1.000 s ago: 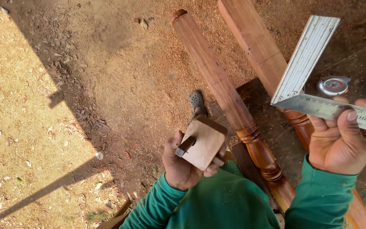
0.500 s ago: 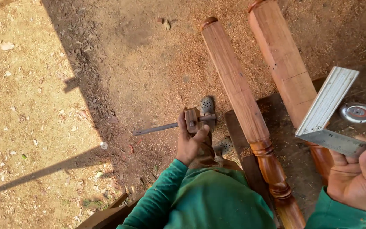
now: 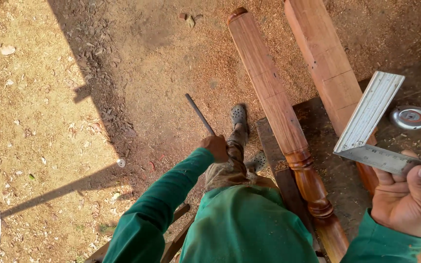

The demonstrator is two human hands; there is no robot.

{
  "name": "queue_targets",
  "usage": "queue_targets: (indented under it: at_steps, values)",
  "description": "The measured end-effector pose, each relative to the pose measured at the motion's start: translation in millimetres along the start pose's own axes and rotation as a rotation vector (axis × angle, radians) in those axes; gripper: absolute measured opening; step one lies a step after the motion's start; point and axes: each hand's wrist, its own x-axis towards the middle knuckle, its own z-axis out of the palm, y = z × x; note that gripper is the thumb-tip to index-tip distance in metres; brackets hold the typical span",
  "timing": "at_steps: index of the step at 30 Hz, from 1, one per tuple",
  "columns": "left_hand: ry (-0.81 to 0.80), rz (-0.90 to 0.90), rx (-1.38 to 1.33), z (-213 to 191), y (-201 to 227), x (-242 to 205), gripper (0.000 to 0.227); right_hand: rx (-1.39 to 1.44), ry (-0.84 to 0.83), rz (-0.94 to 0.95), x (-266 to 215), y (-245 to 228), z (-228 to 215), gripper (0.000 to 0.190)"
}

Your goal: Measuring and marking wooden furniture legs using a marking gauge and a try square.

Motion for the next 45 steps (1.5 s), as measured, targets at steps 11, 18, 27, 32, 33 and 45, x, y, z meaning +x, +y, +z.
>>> queue_targets:
  at_steps: [11, 18, 27, 32, 33, 45]
  values:
    - [-0.141, 0.062, 0.061, 3, 32, 25, 0.057, 0.031, 0.025, -0.002, 0, 0, -15, 0.027]
    - [0.094, 0.132, -0.162, 11, 57, 16, 0.042, 0.017, 0.051, 0.01, 17, 2, -24, 0.027]
    - [0.606, 0.092, -1.242, -26, 14, -60, 0.077, 0.046, 0.051, 0.017, 90, 58, -162, 0.01]
    - [0.547, 0.201, -1.687, -76, 88, -61, 0.092, -0.013, 0.15, 0.033, 98, 73, -180, 0.006]
    - [0.495, 0.164, -1.753, -85, 102, -60, 0.087, 0.253, 0.197, 0.084, 104, 85, -201, 0.021]
    - [0.67, 0.016, -1.501, -90, 146, -25, 0.062, 0.111, 0.156, 0.154, 71, 59, -180, 0.05]
